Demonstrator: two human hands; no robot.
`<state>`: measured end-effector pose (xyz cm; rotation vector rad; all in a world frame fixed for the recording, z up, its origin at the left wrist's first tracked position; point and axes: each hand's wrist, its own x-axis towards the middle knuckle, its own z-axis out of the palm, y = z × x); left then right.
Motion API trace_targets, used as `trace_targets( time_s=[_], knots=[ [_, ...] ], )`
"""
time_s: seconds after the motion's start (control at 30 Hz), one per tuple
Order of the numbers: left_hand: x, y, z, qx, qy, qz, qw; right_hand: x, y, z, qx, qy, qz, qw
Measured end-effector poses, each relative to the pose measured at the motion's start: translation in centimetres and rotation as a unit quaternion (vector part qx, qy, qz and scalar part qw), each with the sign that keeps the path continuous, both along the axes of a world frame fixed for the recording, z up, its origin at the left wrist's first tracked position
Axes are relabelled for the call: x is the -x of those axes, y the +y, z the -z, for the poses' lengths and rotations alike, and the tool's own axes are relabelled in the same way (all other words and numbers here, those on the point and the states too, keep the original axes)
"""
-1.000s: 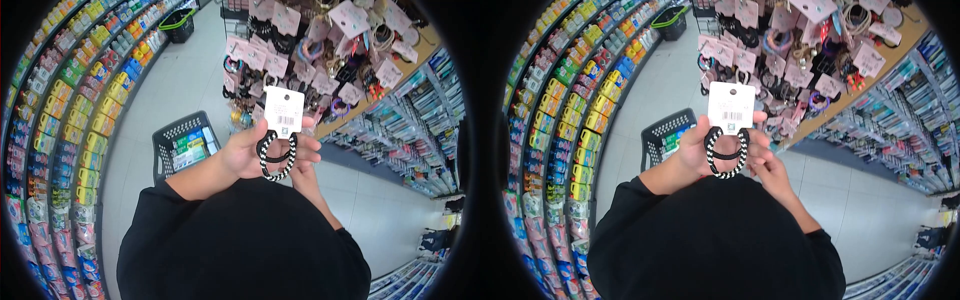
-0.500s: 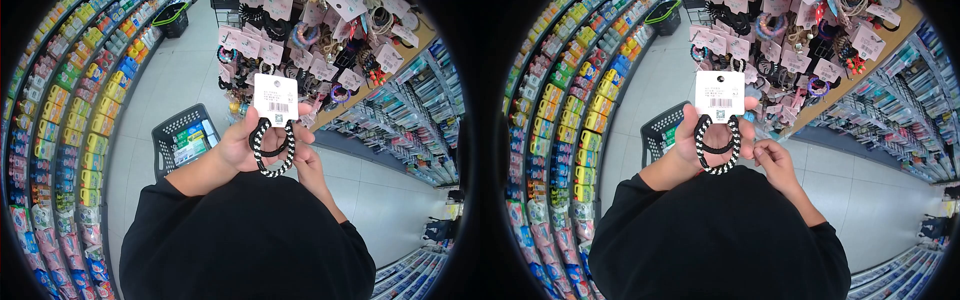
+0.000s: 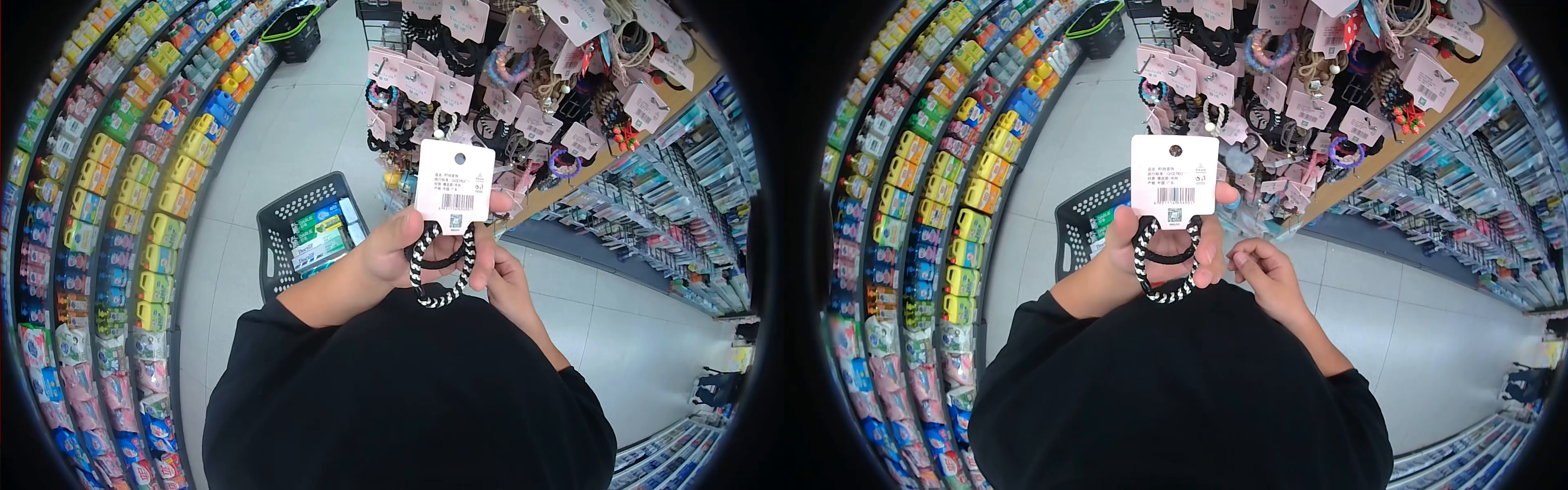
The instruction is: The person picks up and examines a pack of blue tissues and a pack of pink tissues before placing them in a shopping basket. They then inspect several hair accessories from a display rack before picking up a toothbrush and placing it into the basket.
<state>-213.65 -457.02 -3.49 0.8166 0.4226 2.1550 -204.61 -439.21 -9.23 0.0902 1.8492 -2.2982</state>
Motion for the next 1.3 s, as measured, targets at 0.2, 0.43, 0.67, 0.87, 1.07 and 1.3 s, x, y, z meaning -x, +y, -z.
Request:
trace_targets(
  time_s=[0.2, 0.43, 0.67, 0.87, 1.07, 1.3],
  knots=[
    [-0.1, 0.2, -0.4, 0.025, -0.008, -0.063, 0.998, 0.0, 0.6, 1.0, 0.002, -0.019, -0.030, 0.999],
    [1.1, -0.8, -2.0, 0.410, 0.455, -0.633, 0.473, 0.3, 0.5, 0.8, -0.013, -0.037, -0.049, 0.998],
    [1.8, -1.3, -2.4, 0.426, 0.431, -0.643, 0.468, 0.7, 1.1, 1.9, -0.049, -0.022, -0.075, 0.996],
    [7.3, -3.0, -4.8, 0.460, 0.342, -0.700, 0.427, 0.7, 0.8, 1.3, -0.012, -0.061, -0.064, 0.996],
    [11.3, -3.3, -5.3, 0.502, 0.285, -0.701, 0.420, 0.2, 1.4, 1.3, -0.022, -0.066, -0.055, 0.996],
    [13.3, -3.8, -5.8, 0.477, 0.285, -0.749, 0.362, -0.3, 1.9, 1.6, -0.043, -0.077, -0.037, 0.995]
  ],
)
